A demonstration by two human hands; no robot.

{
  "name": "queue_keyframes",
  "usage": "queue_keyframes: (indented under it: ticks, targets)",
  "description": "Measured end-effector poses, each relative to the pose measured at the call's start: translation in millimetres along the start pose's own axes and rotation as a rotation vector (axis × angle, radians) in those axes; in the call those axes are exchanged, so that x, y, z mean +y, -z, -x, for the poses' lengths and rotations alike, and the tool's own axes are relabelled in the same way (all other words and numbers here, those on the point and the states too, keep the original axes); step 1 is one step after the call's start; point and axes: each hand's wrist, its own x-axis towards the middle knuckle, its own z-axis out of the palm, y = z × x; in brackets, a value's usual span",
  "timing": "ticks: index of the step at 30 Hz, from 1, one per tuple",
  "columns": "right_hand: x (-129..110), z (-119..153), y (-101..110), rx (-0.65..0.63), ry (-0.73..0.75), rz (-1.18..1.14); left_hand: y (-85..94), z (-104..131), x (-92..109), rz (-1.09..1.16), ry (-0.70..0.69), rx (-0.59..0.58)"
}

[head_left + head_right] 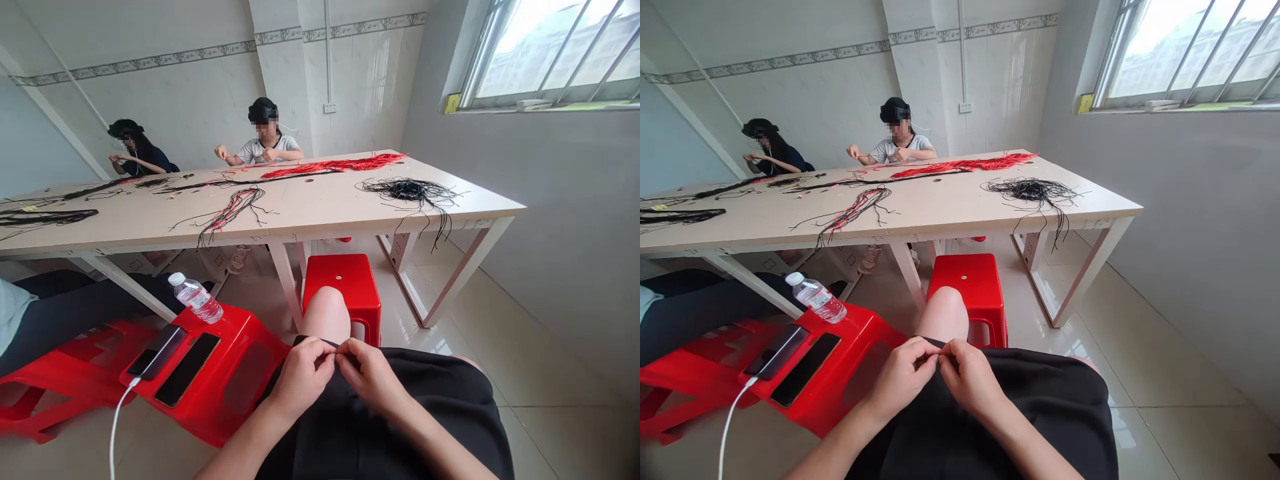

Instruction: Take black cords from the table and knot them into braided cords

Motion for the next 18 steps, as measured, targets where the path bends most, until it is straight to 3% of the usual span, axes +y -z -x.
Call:
queue_keyframes:
  ticks: [4, 7, 18]
  targets:
    - [51.0, -0.5, -21.7, -0.125, -0.09, 0.106, -43.4, 0.2, -39.2, -0.305, -0.085, 0.012]
    - [78.2, 5.8, -31.2, -0.146, -0.105, 0.067, -59.8, 2.4, -50.2, -0.376, -0.152, 0.023]
    - [96.0, 10.5, -39.9, -0.061, -0.121, 0.04, -55.6, 2.5, -49.3, -0.487, -0.211, 0.053]
